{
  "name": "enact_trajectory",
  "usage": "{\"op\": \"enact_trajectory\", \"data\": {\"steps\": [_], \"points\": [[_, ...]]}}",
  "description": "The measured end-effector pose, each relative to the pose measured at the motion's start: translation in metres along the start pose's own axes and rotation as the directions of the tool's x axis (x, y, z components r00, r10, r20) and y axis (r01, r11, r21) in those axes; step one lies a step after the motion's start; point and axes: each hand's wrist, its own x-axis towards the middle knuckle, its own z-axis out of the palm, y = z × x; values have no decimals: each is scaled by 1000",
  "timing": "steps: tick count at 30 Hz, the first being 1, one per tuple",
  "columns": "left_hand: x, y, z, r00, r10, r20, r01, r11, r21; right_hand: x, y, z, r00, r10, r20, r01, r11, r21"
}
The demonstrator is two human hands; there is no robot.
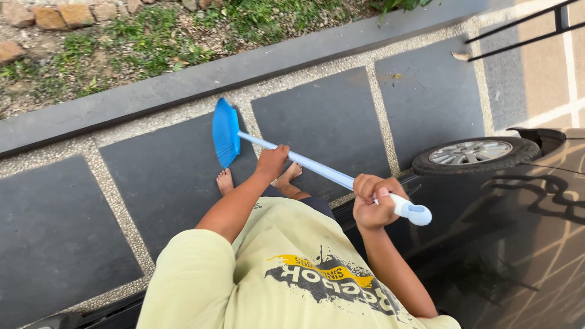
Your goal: The person sweeps a tiled floor with a blue broom, moving debris toward the edge of the area. The person uses consistent back-and-forth strokes along the tile seams and near a parked car.
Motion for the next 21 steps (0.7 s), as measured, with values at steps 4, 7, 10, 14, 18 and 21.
{"op": "enact_trajectory", "data": {"steps": [4, 7, 10, 14, 18, 21], "points": [[80, 59, 37, 996, 83, -25, -85, 991, -99, 35, -20, -49, 994, -108, -17, 106, 990, -98], [136, 106, 55, 989, 145, -17, -145, 981, -125, 58, -30, -77, 976, -215, 14, 214, 958, -188], [178, 148, 61, 973, 212, -94, -225, 959, -170, 71, -39, -98, 950, -311, 12, 304, 918, -256], [199, 205, 39, 972, 220, -83, -234, 936, -264, 80, -62, -129, 888, -448, -104, 405, 868, -288], [192, 222, 8, 945, 227, -237, -301, 887, -351, 94, -111, -167, 873, -487, -5, 470, 845, -254], [152, 168, -10, 974, -79, -211, -15, 912, -410, 111, -142, -188, 897, -442, 11, 405, 813, -419]]}}
